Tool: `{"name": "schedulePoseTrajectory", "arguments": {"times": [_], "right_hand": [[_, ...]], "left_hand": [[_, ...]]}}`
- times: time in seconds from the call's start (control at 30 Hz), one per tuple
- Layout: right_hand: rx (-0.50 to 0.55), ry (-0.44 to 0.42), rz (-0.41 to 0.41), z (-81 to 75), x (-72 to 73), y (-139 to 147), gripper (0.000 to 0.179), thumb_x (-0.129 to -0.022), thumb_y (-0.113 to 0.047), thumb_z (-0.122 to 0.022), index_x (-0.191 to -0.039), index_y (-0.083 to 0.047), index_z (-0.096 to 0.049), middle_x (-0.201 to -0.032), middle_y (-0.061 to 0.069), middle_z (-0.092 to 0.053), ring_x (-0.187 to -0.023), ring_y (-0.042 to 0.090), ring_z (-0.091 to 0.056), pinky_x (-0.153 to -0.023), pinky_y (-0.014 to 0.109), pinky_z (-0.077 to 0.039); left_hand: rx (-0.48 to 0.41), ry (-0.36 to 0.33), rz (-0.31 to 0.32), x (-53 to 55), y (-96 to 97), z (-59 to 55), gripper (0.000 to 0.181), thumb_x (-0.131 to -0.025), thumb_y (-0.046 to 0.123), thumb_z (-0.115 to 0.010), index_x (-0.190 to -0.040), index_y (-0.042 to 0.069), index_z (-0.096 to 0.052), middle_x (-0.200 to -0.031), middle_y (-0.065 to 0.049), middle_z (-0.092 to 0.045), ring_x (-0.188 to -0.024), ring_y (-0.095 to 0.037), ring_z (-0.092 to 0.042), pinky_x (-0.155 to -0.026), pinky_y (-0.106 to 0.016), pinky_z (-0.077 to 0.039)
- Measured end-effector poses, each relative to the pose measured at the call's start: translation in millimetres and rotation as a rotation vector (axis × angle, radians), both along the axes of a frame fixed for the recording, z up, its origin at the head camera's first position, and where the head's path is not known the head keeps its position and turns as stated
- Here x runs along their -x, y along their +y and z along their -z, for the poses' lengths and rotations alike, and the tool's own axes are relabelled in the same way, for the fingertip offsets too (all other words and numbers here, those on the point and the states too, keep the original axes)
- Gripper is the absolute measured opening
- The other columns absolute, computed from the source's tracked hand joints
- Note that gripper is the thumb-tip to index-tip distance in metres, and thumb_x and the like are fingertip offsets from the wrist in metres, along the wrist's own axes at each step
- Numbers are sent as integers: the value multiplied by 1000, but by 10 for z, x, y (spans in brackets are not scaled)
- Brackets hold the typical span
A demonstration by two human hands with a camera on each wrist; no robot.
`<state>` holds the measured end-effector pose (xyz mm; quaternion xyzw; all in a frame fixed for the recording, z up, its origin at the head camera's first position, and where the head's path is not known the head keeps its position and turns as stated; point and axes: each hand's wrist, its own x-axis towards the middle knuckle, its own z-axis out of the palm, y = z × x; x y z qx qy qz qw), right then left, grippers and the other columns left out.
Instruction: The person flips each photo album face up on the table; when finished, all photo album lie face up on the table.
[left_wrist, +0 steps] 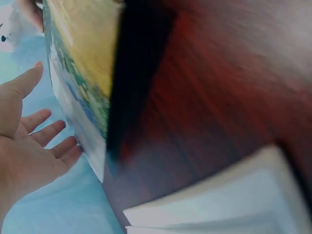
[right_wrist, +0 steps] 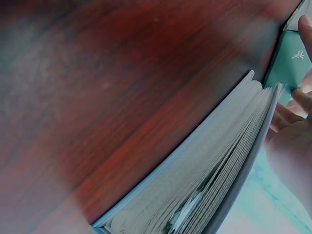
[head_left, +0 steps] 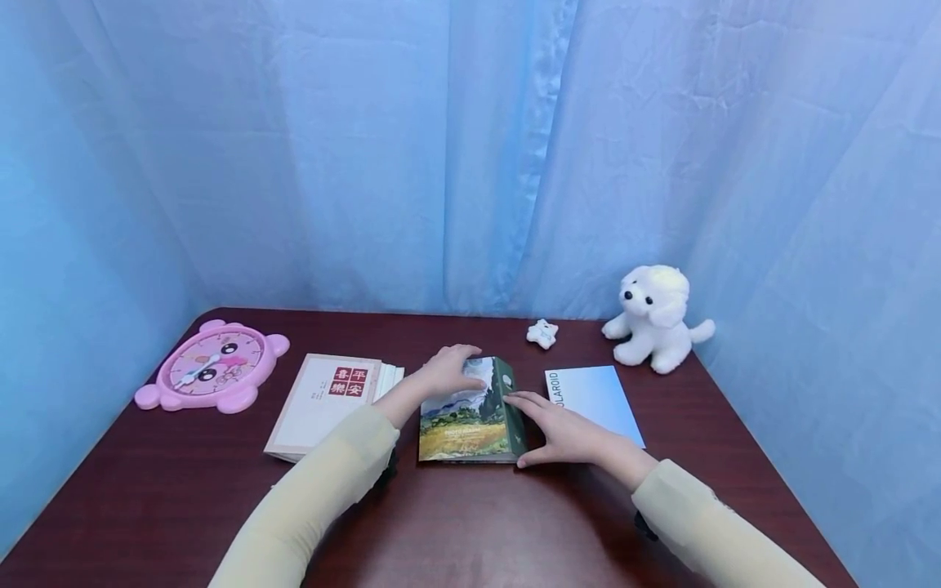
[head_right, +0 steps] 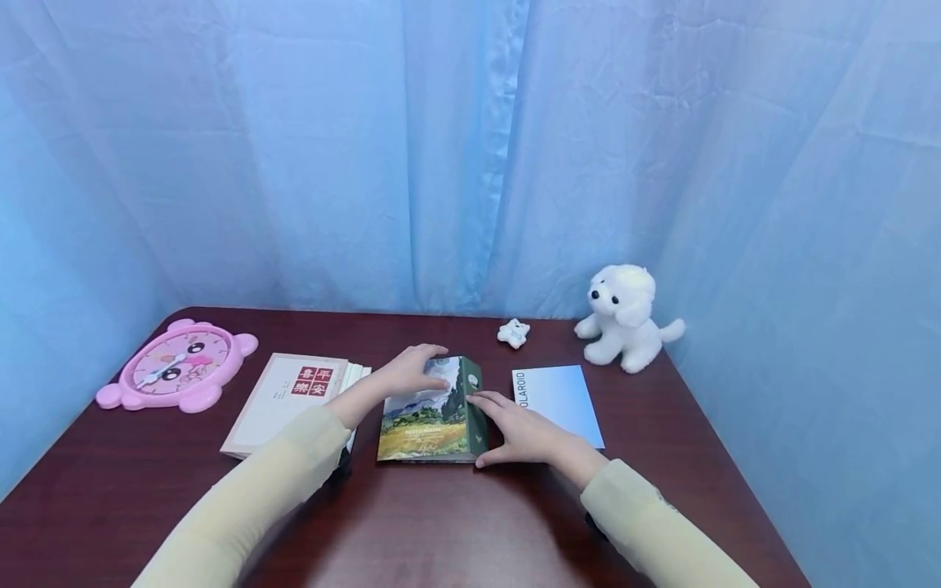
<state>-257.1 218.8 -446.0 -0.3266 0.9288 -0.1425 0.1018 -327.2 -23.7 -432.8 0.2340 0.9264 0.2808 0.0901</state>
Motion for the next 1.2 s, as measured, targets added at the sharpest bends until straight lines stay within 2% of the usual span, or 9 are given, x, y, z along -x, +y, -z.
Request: {"name": "schedulePoseTrajectory", "arguments": {"times": [0.17, 0.33, 0.47, 0.73, 1.0, 1.2], "right_hand": [[9, -10, 12, -6, 17, 6, 96, -73, -60, -72, -150, -22, -28, -149, 7, -32, -131, 24, -42, -100, 45, -42], [19, -20, 11, -8, 40, 3, 97, -72, -61, -72, -149, -22, -28, -149, 6, -34, -131, 23, -41, -101, 44, -41], [23, -14, 14, -16, 46, 0, 97, -71, -61, -73, -149, -22, -30, -147, 6, -35, -131, 23, -41, -101, 44, -42], [24, 51, -12, -53, 36, -15, 92, -71, -58, -75, -146, -22, -37, -145, 6, -39, -128, 22, -44, -99, 42, -44], [91, 99, -35, -138, 22, -31, 87, -72, -60, -72, -143, -19, -41, -144, 6, -40, -125, 21, -48, -96, 40, -46], [127, 104, -30, -186, 8, -62, 80, -77, -53, -71, -142, -16, -42, -147, 4, -36, -125, 18, -47, -95, 38, -47]], "left_hand": [[100, -22, 14, 27, 115, -52, 67, -85, 41, -68, -141, 12, -44, -138, -8, -49, -126, -33, -43, -101, -52, -36], [142, -22, 16, 40, 164, -73, 70, -83, 40, -71, -141, 12, -45, -137, -9, -50, -126, -32, -44, -99, -46, -41], [116, -42, 32, 51, 155, -86, 71, -81, 36, -74, -141, 11, -44, -138, -9, -49, -129, -30, -42, -100, -43, -41], [43, -55, 79, 62, 95, -162, 71, -81, 27, -76, -140, 6, -44, -139, -10, -48, -127, -28, -46, -100, -42, -42], [-97, -75, 37, 118, -6, -126, 63, -82, 31, -74, -136, 11, -50, -135, -13, -51, -123, -27, -50, -97, -41, -45], [-143, -55, 25, 136, -58, -153, 62, -83, 36, -72, -136, 11, -50, -133, -12, -53, -121, -27, -51, -95, -42, -46]]}}
